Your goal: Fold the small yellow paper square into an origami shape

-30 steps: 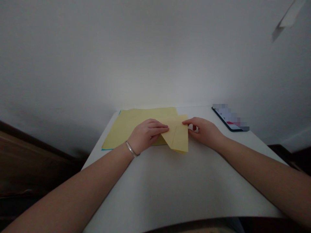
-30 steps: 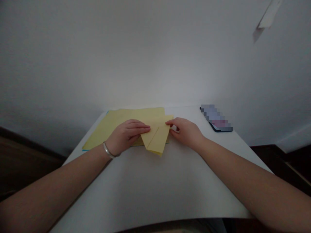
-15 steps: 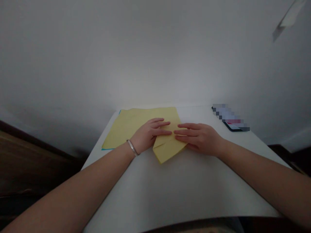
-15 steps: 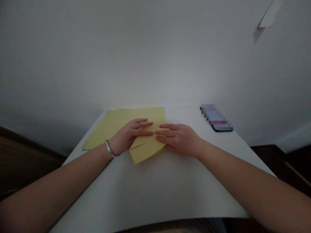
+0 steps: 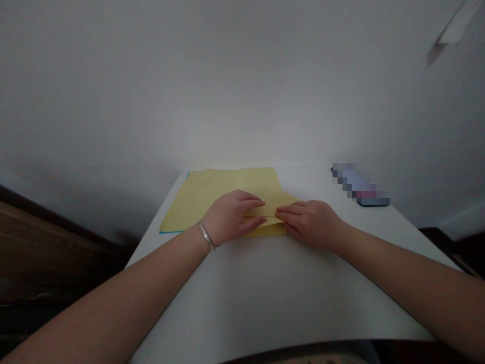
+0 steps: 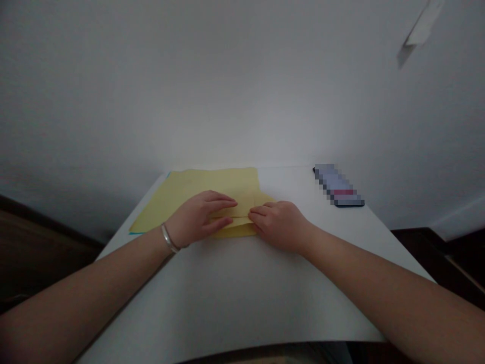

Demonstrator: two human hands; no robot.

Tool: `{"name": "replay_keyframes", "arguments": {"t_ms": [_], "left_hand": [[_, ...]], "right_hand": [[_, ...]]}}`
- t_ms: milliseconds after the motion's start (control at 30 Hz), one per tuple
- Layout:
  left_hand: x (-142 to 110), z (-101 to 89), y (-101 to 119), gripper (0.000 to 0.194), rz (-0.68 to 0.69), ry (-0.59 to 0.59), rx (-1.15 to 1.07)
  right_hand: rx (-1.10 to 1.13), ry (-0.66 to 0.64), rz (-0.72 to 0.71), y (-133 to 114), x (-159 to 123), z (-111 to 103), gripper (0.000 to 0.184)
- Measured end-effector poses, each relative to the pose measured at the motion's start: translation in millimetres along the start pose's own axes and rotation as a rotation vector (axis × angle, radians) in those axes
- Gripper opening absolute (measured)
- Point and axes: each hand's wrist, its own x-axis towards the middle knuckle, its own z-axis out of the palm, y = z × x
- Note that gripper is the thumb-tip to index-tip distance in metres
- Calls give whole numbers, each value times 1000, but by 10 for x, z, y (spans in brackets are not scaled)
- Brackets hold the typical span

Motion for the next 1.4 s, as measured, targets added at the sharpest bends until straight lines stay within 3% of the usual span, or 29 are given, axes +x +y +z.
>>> {"name": "replay_keyframes", "arguments": {"t_ms": [100, 200, 733, 1167, 1400], "left_hand": [[-4, -3, 141, 41, 88, -96, 82], [-5, 27, 220, 30, 109, -161, 179], [-74, 90, 185, 23, 108, -186, 251], [-143, 128, 137, 24, 109, -165, 214], [-175, 131, 117, 26, 110, -150, 198]], "right_hand": [[36, -8, 24, -29, 21, -12, 28], [68, -25, 26, -18, 12, -17, 27], [201, -191, -83, 259, -70, -54, 24], [457, -449, 132, 434, -125, -205, 20], [410, -569, 289, 544, -185, -170, 16]]}}
